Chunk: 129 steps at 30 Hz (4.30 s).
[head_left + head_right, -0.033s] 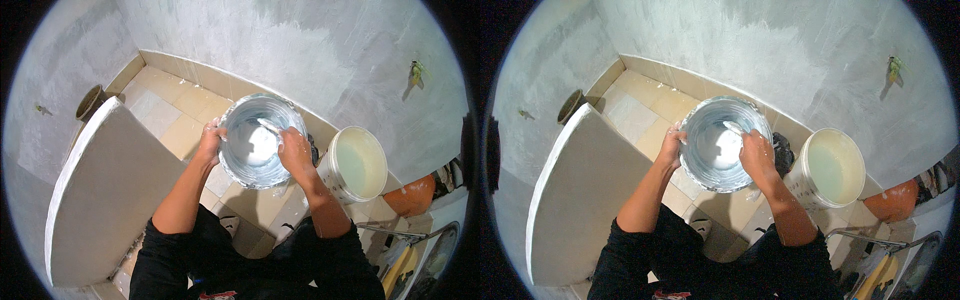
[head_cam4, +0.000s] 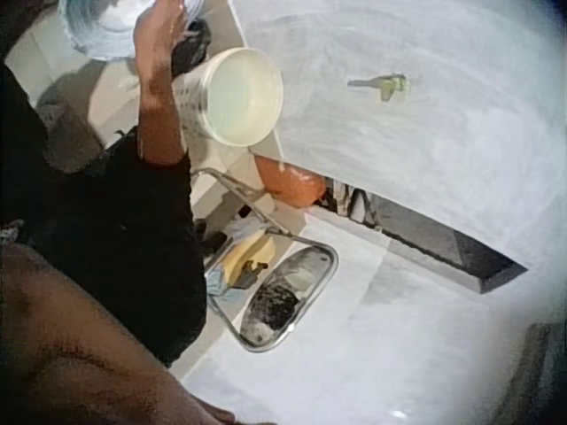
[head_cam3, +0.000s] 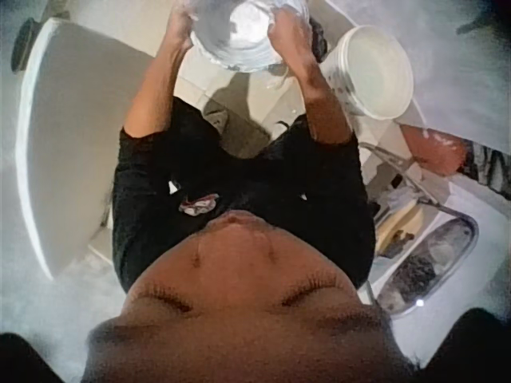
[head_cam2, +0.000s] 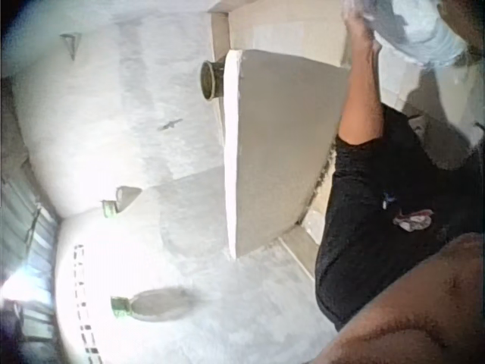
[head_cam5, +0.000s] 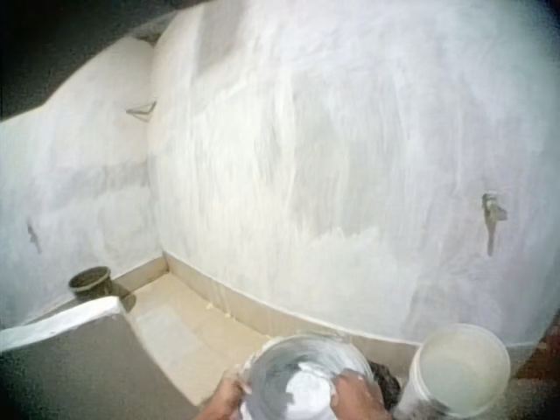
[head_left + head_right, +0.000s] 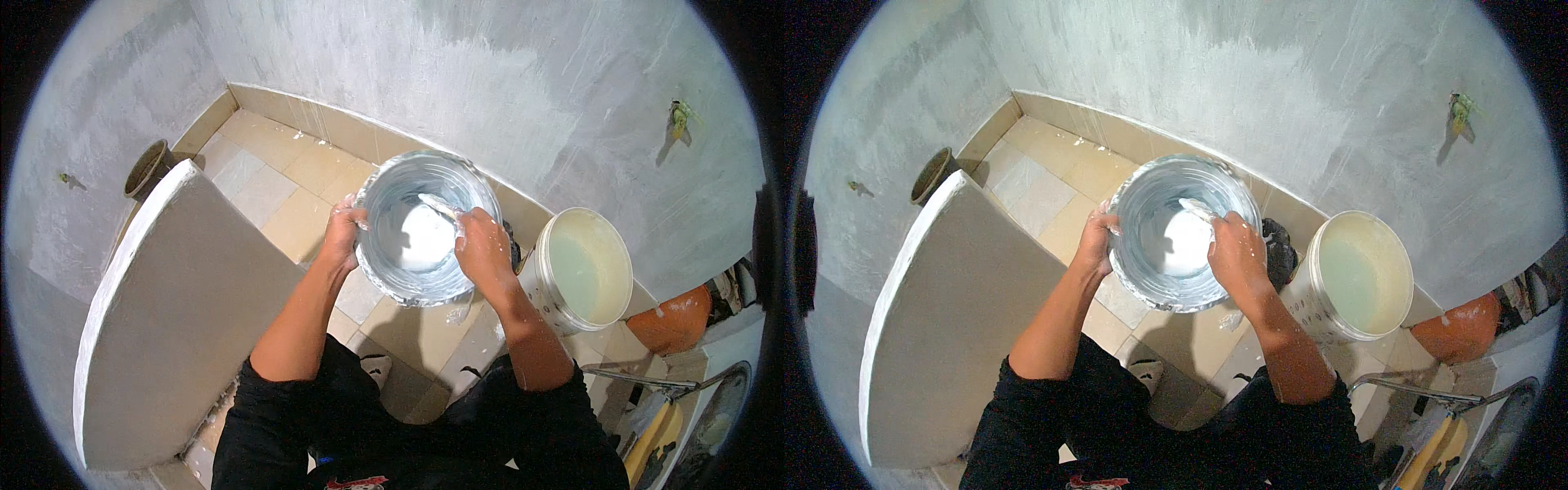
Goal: The person applies a white substance to a wall using a brush, dipping the brush into a bucket, and later uses a cloth to wipe their hands and the brush inside the bucket.
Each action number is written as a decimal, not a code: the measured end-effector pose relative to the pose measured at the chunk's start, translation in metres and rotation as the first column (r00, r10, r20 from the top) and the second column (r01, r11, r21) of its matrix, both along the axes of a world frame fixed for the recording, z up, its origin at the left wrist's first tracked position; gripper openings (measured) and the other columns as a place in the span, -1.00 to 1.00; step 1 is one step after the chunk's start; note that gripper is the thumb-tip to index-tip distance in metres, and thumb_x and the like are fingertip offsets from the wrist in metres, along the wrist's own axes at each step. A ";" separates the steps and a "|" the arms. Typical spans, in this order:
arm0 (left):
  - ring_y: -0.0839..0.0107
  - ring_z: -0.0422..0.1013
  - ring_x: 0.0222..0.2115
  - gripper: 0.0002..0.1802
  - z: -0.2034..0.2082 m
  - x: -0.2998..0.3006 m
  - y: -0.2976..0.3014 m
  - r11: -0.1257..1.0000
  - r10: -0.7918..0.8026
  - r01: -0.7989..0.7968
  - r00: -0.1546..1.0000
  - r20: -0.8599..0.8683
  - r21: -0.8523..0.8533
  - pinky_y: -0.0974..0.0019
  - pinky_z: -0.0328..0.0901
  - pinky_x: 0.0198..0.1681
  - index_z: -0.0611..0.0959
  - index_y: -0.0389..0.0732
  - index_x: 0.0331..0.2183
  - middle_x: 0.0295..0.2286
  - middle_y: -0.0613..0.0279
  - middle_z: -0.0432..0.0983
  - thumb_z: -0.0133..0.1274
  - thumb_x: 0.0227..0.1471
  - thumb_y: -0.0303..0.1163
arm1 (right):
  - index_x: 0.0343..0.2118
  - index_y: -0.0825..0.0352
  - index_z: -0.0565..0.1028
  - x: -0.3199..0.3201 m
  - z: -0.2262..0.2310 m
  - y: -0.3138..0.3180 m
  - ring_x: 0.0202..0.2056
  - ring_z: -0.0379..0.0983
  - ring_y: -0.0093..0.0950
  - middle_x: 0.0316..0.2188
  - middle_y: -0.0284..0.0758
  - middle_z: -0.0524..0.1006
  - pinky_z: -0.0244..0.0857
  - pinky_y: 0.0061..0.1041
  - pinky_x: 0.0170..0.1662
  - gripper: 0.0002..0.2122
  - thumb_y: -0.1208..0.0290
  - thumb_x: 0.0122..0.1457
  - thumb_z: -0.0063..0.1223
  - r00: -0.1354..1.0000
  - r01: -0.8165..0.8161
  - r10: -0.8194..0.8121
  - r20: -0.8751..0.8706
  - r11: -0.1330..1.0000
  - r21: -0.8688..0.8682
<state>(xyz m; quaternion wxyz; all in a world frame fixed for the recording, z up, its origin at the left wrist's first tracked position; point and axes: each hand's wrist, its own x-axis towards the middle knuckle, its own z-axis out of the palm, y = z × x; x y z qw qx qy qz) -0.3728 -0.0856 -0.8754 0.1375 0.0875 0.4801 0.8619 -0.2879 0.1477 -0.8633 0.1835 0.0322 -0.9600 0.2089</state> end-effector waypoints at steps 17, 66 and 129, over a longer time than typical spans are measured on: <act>-0.10 0.40 -0.14 -0.44 -0.037 -0.046 -0.028 0.951 0.000 -0.089 0.958 0.286 0.298 -0.04 0.31 0.05 0.37 -0.57 -0.10 -0.19 -0.23 0.41 -0.21 -0.24 -0.54 | -0.33 0.41 0.59 -0.016 0.006 0.001 -0.22 0.48 -0.06 -0.34 -0.05 0.57 0.30 -0.18 -0.10 -0.83 0.46 0.01 0.15 0.974 0.035 -0.093 -0.207 0.963 -0.269; 0.36 0.32 -0.61 -0.78 -0.031 -0.034 -0.041 1.000 -0.004 0.002 0.979 0.202 0.012 0.32 0.37 -0.52 0.42 -0.26 -0.51 -0.58 0.24 0.29 -0.14 -0.32 -0.74 | -0.35 0.41 0.56 -0.004 0.000 -0.018 -0.24 0.49 -0.04 -0.30 -0.05 0.54 0.36 -0.18 -0.08 -0.83 0.54 -0.06 0.09 0.996 -0.074 0.071 0.050 0.995 0.065; 0.53 0.32 -0.59 -0.58 0.011 -0.002 -0.005 0.986 0.073 -0.069 0.997 0.020 -0.149 0.47 0.25 -0.51 0.56 -0.36 -0.26 -0.49 0.29 0.45 -0.13 -0.30 -0.75 | -0.38 0.44 0.57 -0.020 -0.029 -0.050 -0.27 0.52 -0.02 -0.36 0.03 0.56 0.40 -0.17 -0.13 -0.84 0.52 -0.05 0.08 0.987 -0.138 0.149 0.065 0.980 -0.144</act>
